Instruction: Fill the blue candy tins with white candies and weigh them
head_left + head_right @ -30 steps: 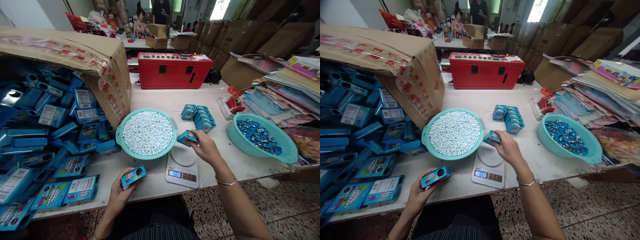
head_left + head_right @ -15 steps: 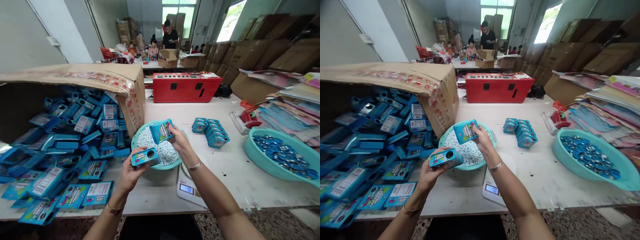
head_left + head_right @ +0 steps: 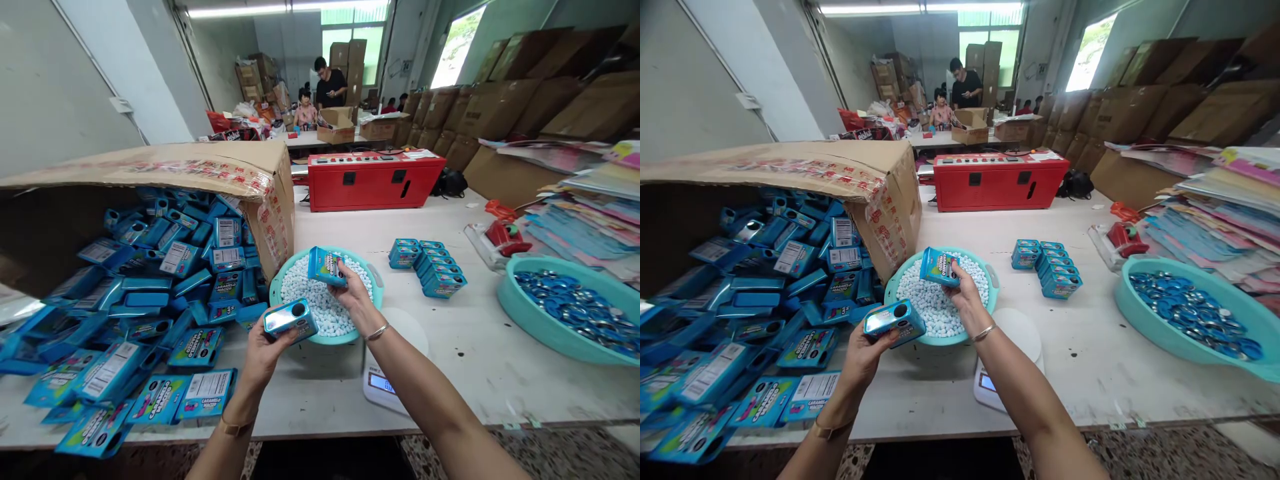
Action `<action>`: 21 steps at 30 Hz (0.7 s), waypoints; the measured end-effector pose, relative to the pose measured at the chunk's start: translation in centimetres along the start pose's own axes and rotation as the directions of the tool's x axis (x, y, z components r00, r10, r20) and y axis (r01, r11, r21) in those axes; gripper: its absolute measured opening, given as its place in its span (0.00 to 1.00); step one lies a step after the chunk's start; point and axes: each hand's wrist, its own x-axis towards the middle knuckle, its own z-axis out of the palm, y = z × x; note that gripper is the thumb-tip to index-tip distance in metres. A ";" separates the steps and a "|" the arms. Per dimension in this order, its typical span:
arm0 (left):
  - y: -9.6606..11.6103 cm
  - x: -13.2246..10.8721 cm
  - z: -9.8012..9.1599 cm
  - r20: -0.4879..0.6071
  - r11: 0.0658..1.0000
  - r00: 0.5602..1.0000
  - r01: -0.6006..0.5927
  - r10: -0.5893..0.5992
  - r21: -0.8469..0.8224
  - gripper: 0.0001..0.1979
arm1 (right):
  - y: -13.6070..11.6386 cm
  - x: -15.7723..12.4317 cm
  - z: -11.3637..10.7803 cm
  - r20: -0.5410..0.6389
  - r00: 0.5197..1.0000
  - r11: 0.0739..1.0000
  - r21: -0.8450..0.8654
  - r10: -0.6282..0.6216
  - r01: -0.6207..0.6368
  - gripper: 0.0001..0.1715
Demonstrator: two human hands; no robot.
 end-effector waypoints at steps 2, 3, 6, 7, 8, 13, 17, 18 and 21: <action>-0.3 0.1 0.1 0.017 1.000 1.000 0.006 -0.006 -0.002 0.27 | -0.2 0.0 0.0 -0.003 1.000 1.000 -0.010 -0.013 0.013 0.08; -0.4 0.0 0.2 0.028 1.000 1.000 0.010 -0.010 -0.002 0.27 | -0.3 0.0 0.0 -0.002 1.000 0.999 -0.020 -0.029 0.029 0.09; -0.9 -0.1 0.3 0.053 1.000 0.998 0.028 -0.028 -0.002 0.26 | -0.4 -0.1 0.0 -0.018 0.998 0.994 -0.094 -0.062 0.060 0.11; -1.0 -0.1 0.3 0.054 0.999 0.998 0.035 -0.034 -0.005 0.26 | -0.4 -0.2 0.1 -0.021 0.998 0.991 -0.121 -0.062 0.059 0.12; -1.1 -0.1 0.3 0.052 0.999 0.998 0.041 -0.040 -0.010 0.26 | -0.5 -0.2 0.1 -0.022 0.998 0.989 -0.134 -0.060 0.057 0.12; -1.3 -0.3 0.4 0.047 0.998 0.998 0.050 -0.048 -0.043 0.26 | -1.4 -0.5 0.2 -0.088 0.996 0.998 -0.053 -0.032 0.027 0.13; -1.3 -0.4 0.6 0.052 0.997 0.998 0.047 -0.044 -0.053 0.26 | -1.8 -0.6 0.2 -0.098 0.995 1.000 0.006 -0.017 0.017 0.13; -1.2 -0.4 0.6 0.052 0.998 0.998 0.041 -0.038 -0.052 0.25 | -1.8 -0.5 0.2 -0.100 0.995 1.000 -0.003 -0.014 0.014 0.13; -1.2 -0.5 0.6 0.065 0.999 0.998 0.014 -0.011 -0.036 0.24 | -1.6 -0.3 0.1 -0.092 0.994 0.996 -0.073 -0.065 0.058 0.13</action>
